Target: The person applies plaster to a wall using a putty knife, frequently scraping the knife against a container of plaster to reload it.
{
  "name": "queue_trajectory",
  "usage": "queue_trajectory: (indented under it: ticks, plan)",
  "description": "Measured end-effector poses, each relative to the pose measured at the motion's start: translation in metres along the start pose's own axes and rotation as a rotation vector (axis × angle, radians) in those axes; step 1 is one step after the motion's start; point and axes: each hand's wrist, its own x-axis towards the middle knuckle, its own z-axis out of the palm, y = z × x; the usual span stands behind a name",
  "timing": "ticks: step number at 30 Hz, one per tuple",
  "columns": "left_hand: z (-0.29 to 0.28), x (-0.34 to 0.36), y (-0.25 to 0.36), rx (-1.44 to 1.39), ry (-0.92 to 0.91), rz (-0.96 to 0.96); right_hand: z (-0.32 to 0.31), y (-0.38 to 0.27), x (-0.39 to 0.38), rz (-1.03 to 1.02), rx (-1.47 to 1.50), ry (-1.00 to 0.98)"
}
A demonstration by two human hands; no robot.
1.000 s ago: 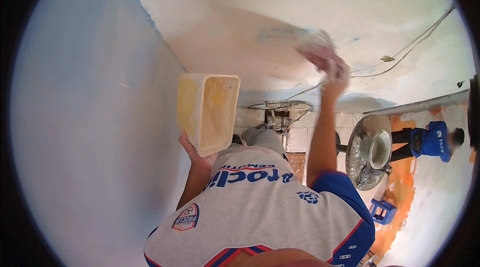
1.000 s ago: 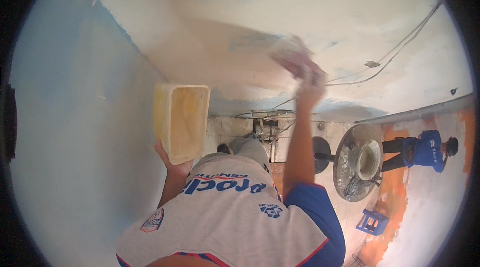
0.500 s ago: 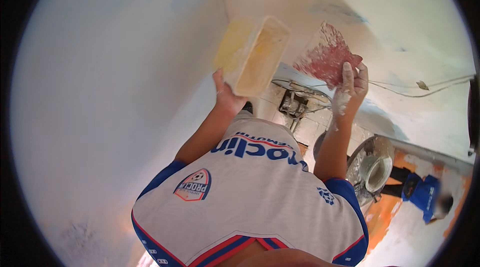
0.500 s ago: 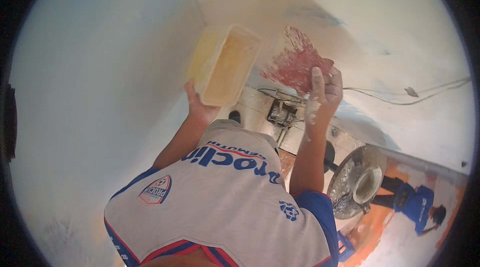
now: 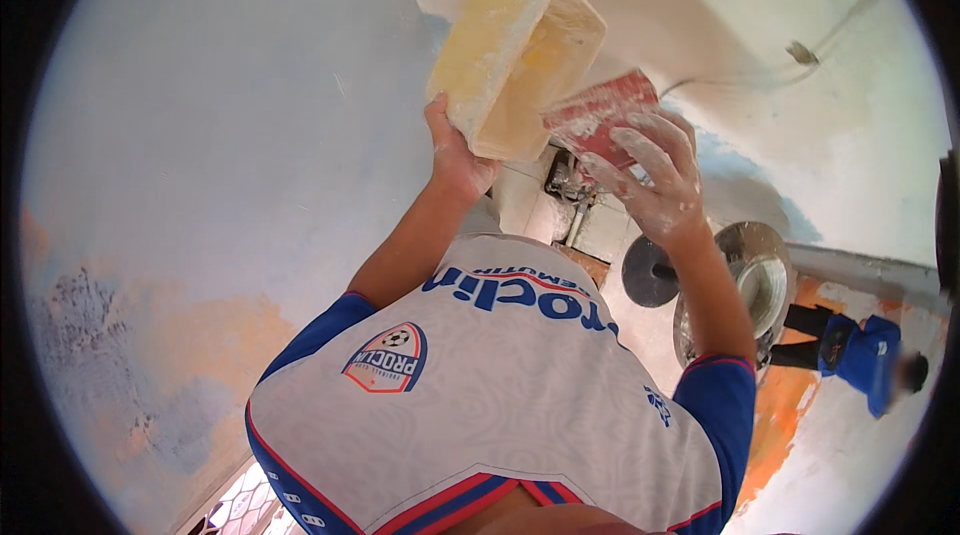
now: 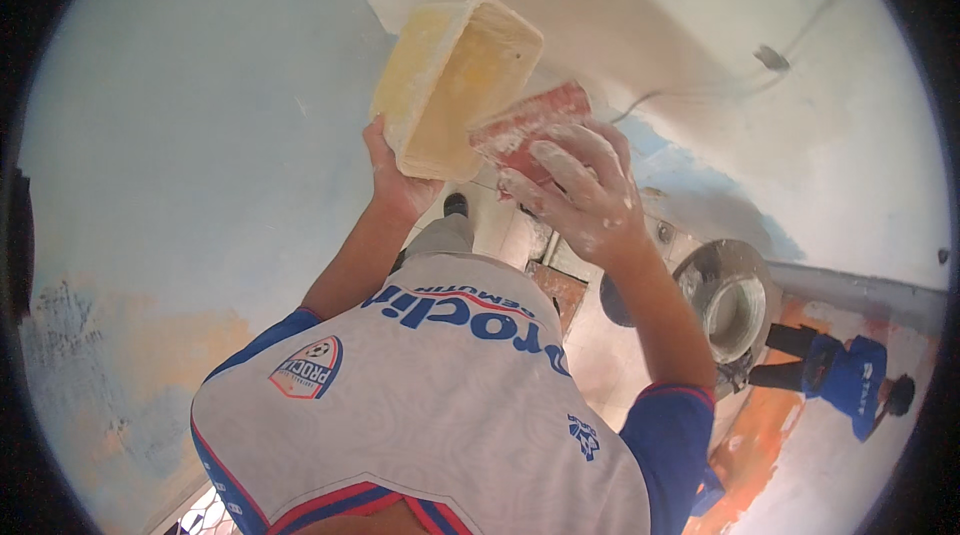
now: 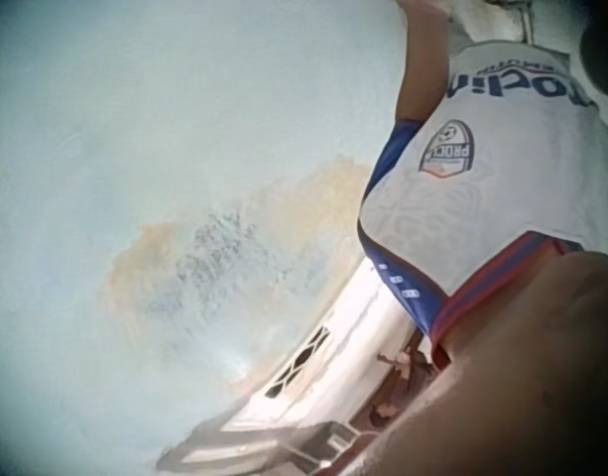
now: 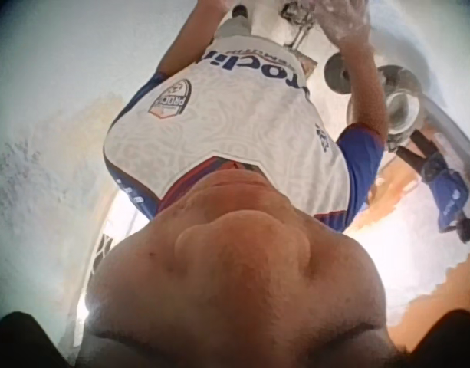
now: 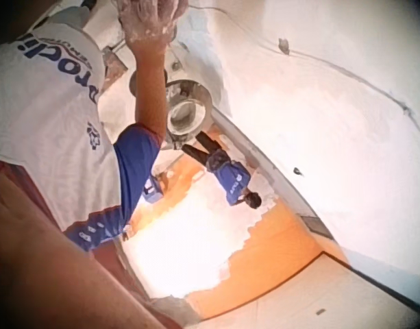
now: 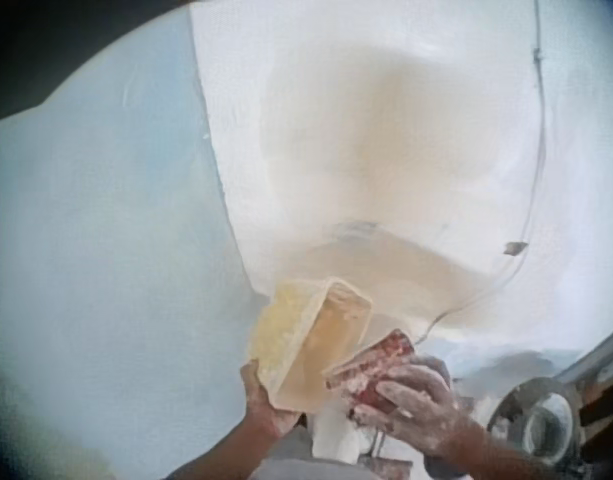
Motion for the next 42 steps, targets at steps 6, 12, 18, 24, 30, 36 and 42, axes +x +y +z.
queue_trajectory:
  ticks: [6,12,18,24,30,36,42]
  plan:
    - [0.024,-0.041,-0.057,-0.030,-0.158,-0.072,-0.058,-0.007,-0.013,-0.189,-0.047,-0.282]
    - [0.046,-0.083,-0.089,-0.030,-0.231,-0.096,-0.113,-0.028,-0.029,-0.277,-0.133,-0.392]
    - [0.057,-0.104,-0.113,0.037,-0.223,-0.050,-0.137,-0.051,-0.049,-0.249,-0.209,-0.367]
    - [0.061,-0.118,-0.124,0.007,-0.236,-0.128,-0.138,-0.060,-0.070,-0.197,-0.276,-0.355]
    - [0.059,-0.122,-0.130,-0.047,-0.321,-0.098,-0.133,-0.062,-0.081,-0.145,-0.261,-0.333]
    - [0.042,-0.124,-0.134,-0.045,-0.262,-0.098,-0.123,-0.064,-0.092,-0.069,-0.192,-0.269]
    - [0.024,-0.124,-0.129,-0.072,-0.271,-0.095,-0.111,-0.066,-0.095,-0.042,-0.188,-0.254]
